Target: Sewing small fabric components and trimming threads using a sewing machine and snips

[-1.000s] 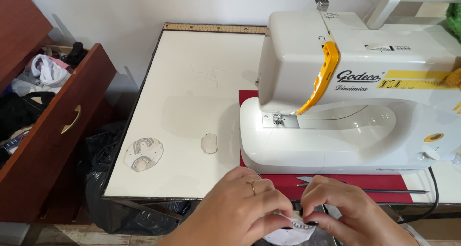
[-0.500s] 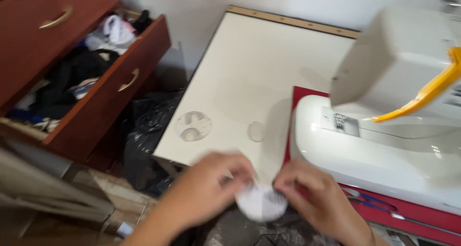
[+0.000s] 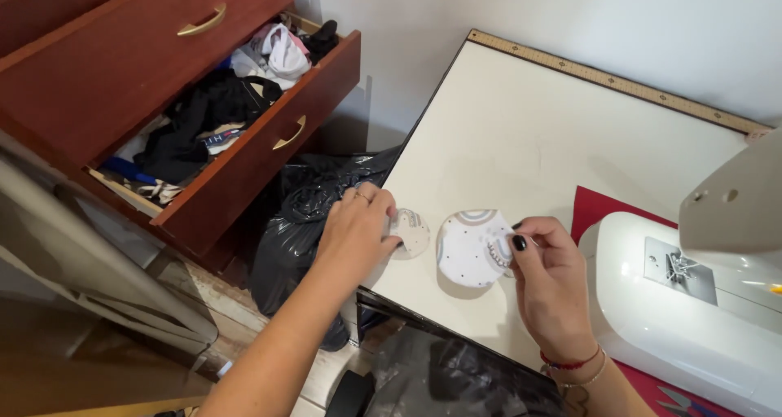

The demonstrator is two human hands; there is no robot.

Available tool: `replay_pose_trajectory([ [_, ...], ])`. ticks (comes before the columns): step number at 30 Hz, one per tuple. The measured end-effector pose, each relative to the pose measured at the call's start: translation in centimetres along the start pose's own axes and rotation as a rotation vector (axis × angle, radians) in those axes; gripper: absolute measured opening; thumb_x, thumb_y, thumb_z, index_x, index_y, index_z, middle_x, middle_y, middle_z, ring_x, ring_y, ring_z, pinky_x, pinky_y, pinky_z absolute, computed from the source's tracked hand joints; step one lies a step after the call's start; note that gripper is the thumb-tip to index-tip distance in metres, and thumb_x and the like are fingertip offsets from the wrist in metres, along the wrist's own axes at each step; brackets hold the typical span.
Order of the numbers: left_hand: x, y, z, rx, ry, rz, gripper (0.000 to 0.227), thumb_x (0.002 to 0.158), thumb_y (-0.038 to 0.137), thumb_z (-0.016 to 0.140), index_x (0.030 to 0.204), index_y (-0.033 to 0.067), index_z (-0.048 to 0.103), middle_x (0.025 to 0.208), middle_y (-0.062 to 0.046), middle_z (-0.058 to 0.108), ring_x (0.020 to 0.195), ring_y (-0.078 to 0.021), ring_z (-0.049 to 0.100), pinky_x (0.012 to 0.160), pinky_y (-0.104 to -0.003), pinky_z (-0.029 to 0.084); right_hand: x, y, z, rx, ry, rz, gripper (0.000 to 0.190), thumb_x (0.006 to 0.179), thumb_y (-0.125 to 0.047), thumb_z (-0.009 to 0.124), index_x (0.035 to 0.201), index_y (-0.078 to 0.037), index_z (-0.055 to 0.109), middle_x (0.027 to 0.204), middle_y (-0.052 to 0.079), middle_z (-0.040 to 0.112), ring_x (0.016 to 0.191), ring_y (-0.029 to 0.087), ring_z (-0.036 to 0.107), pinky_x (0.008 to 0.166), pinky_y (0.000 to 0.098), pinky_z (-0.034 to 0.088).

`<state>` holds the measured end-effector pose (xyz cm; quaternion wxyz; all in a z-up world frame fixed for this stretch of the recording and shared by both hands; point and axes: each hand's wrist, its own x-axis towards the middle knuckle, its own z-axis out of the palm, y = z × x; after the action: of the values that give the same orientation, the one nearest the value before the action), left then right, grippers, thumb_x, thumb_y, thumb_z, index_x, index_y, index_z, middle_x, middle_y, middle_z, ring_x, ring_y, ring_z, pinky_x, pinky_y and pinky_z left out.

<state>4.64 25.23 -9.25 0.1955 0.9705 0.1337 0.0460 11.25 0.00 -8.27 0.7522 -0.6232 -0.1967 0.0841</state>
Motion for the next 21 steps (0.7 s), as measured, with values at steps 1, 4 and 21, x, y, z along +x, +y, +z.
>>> replay_pose_trajectory([
  [1,-0.8,1.0,-1.0,-0.075,-0.013,0.059,0.039,0.083,0.033,0.082,0.114,0.0174,0.063,0.130,-0.006,0.053,0.121,-0.0273,0.048,0.103,-0.045,0.037,0.0,0.4,-0.2,0.035,0.003,-0.012,0.005,0.104,-0.006,0.057,0.106,-0.004,0.061,0.085,0.004,0.057,0.074,0.010,0.050,0.066,0.0218,0.044],
  [4,-1.7,-0.2,2.0,-0.022,0.081,0.273,0.055,0.085,0.039,0.077,0.130,0.0098,0.065,0.145,-0.012,0.058,0.134,-0.0296,0.050,0.114,-0.047,0.036,0.1,1.2,-0.6,0.063,0.027,-0.017,0.005,0.105,-0.007,0.057,0.107,-0.004,0.060,0.086,0.004,0.055,0.076,0.010,0.050,0.068,0.0210,0.044],
  [21,-4.4,3.1,4.9,-1.577,0.251,-0.164,0.031,0.103,0.020,0.060,0.073,0.0115,0.060,0.060,0.003,0.052,0.057,-0.0075,0.044,0.057,-0.025,0.037,-1.6,1.5,-1.8,0.213,0.066,-0.076,0.009,0.105,-0.002,0.054,0.111,-0.005,0.059,0.101,0.006,0.061,0.085,0.011,0.059,0.077,0.0202,0.050],
])
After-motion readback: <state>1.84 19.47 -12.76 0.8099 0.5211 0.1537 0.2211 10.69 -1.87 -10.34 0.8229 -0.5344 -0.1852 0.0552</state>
